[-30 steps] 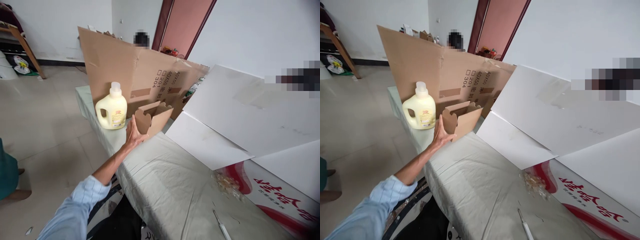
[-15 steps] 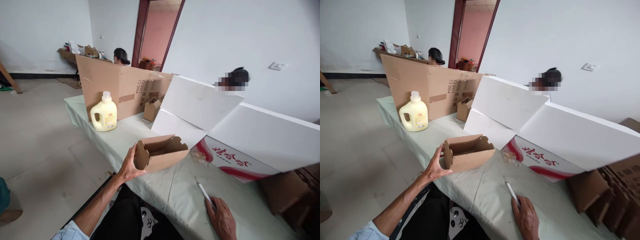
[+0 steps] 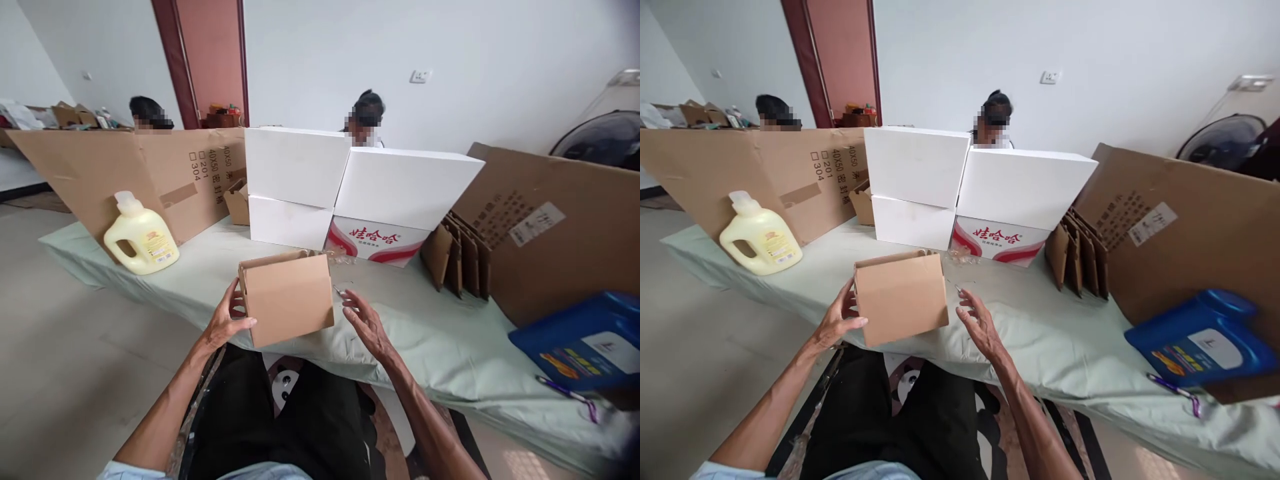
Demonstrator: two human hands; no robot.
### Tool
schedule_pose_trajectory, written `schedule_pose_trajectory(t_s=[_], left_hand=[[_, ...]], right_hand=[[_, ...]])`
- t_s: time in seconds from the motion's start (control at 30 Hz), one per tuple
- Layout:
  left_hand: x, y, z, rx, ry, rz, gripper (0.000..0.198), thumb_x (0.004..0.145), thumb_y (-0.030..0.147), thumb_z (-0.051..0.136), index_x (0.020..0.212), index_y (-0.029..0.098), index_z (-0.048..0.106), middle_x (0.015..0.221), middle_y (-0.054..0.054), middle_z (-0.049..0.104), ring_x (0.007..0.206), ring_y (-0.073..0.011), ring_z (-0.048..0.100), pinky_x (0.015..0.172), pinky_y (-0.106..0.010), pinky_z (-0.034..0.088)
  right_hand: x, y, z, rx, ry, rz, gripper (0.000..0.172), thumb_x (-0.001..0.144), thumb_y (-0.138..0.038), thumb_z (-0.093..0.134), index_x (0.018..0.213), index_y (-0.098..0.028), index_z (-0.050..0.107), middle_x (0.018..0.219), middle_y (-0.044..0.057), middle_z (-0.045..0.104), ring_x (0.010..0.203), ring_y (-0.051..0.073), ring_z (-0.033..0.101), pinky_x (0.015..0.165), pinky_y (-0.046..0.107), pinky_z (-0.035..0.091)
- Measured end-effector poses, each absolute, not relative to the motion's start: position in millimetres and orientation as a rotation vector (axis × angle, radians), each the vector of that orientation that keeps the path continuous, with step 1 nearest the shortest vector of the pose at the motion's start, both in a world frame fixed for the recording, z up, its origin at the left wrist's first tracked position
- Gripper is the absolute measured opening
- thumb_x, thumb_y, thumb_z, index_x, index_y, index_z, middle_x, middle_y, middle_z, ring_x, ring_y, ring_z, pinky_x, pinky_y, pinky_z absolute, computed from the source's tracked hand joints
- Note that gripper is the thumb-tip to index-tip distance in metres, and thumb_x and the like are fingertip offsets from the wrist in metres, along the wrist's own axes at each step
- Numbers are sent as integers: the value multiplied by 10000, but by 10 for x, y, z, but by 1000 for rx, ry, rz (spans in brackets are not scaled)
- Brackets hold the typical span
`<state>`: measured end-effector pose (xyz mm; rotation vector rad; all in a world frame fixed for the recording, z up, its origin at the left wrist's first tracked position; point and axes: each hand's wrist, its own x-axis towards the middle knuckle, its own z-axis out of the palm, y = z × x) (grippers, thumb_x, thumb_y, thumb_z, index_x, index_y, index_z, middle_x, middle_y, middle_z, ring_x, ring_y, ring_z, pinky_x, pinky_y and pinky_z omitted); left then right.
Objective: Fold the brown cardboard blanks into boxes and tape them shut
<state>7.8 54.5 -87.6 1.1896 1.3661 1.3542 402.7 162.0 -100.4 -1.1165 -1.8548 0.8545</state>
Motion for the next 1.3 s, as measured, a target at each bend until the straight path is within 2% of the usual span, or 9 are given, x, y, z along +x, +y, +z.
schedule_pose_trajectory(t_s=[0.2, 0.3, 0.57, 0.67, 0.77, 0.87, 1.03, 1.2, 1.3], left_hand=[[153, 542, -805, 971, 1321, 1082, 888, 770, 835, 700, 1414, 224, 673, 1031, -104, 830, 948, -352, 803, 741, -418, 629], [185, 508, -804, 968, 1328, 948, 908, 725, 981, 617, 1196, 217, 754, 834, -98, 806, 739, -325, 782, 611, -392, 591], [126, 439, -687, 1172, 1465, 863, 556, 823, 757, 697, 823, 203, 739, 669, -47, 712, 613, -248, 706, 614, -339, 543], [127, 437, -628, 1269, 1470, 982, 425, 851, 577, 729, 1111, 243, 777, 966, -58, 794, 874, -272, 754, 771, -367, 604], [86, 428, -559, 1445, 1386, 1097, 842, 760, 415, 841, 1558, 340, 583, 1518, -98, 673, 1270, -333, 704, 974, -421, 623], [25, 437, -539, 1751, 1290, 1080, 1210, 672, 351, 958, 1723, 397, 360, 1798, -110, 377, 1603, -414, 461, 1169, -510, 564], [145, 456, -693, 1905, 1287, 1083, 1578, 564, 456, 1071, 1787, 419, 75, 1865, -141, 204, 1708, -460, 270, 1263, -620, 491], [316, 417, -808, 1889, 1399, 1294, 1403, 655, 350, 989, 1776, 374, 146, 1796, -162, 337, 1638, -432, 416, 1228, -566, 540], [304, 397, -792, 1926, 1416, 1310, 1371, 646, 328, 980, 1762, 367, 186, 1756, -154, 382, 1615, -428, 447, 1199, -536, 570]], right_hand=[[3959, 1176, -730, -905, -1913, 1133, 847, 961, -762, 678, 1663, -315, 519, 1713, 147, 502, 1417, 346, 602, 1085, 497, 591], [3890, 1036, -658, -970, -1900, 1112, 877, 968, -797, 635, 1665, -277, 525, 1694, 142, 509, 1358, 337, 609, 1028, 448, 608], [3747, 1103, -326, -1127, -1720, 1150, 856, 953, -867, 545, 1460, -199, 714, 1224, 131, 740, 933, 256, 666, 676, 329, 622], [3715, 1194, -248, -1150, -1664, 1205, 836, 921, -870, 589, 1343, -173, 773, 1124, 129, 733, 936, 251, 654, 592, 289, 626], [3683, 1280, -199, -1183, -1643, 1188, 790, 928, -857, 596, 1239, -163, 811, 1062, 118, 720, 907, 232, 645, 574, 268, 630], [3666, 1338, -169, -1233, -1637, 1181, 802, 927, -864, 596, 1183, -139, 824, 922, 96, 679, 772, 195, 615, 566, 298, 639], [3703, 1367, -191, -1251, -1640, 1221, 824, 924, -884, 608, 1207, -137, 810, 869, 73, 659, 719, 180, 610, 592, 315, 656], [3838, 1539, -333, -1411, -1910, 888, 767, 1119, -751, 290, 1264, -161, 756, 1131, 128, 735, 981, 244, 698, 830, 369, 659], [3926, 1689, -505, -1675, -2001, 469, 487, 1136, -566, 474, 1271, -176, 733, 1334, 176, 688, 1268, 314, 630, 1080, 442, 547]])
